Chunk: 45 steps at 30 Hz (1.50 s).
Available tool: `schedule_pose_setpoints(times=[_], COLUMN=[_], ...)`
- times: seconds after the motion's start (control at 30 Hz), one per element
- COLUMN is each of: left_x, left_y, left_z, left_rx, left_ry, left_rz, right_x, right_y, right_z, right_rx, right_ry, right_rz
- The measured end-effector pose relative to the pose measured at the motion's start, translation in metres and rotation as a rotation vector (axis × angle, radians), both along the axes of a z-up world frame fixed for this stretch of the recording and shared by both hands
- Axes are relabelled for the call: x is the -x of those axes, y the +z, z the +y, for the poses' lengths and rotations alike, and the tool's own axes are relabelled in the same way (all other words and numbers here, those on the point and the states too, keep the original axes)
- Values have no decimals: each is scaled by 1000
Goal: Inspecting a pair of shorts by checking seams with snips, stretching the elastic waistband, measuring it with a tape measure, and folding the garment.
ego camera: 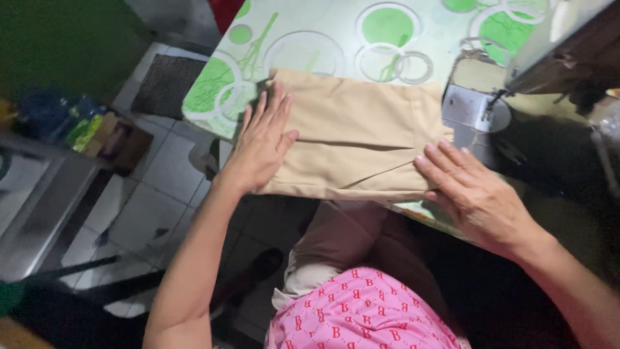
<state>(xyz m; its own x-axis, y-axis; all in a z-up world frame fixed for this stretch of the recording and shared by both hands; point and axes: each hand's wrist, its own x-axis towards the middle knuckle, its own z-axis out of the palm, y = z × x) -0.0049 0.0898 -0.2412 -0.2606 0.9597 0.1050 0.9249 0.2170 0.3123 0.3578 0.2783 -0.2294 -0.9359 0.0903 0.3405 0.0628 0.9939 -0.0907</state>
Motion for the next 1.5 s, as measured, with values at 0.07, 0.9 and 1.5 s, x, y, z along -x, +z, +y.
schedule_pose_setpoints(times=[0.07,0.9,1.5], left_x=[3,-78,-118], left_y=[10,-43,-36], left_z=[-13,-54,-37], left_rx=[-108,-686,-773], left_ry=[26,337,467], left_rz=[-163,-1380,-1327], right_x=[-2,61,39], right_y=[-3,5,27], right_z=[10,57,27], right_rx=[50,-292,-162], right_ry=[1,-133,-205], right_rz=[-23,-142,14])
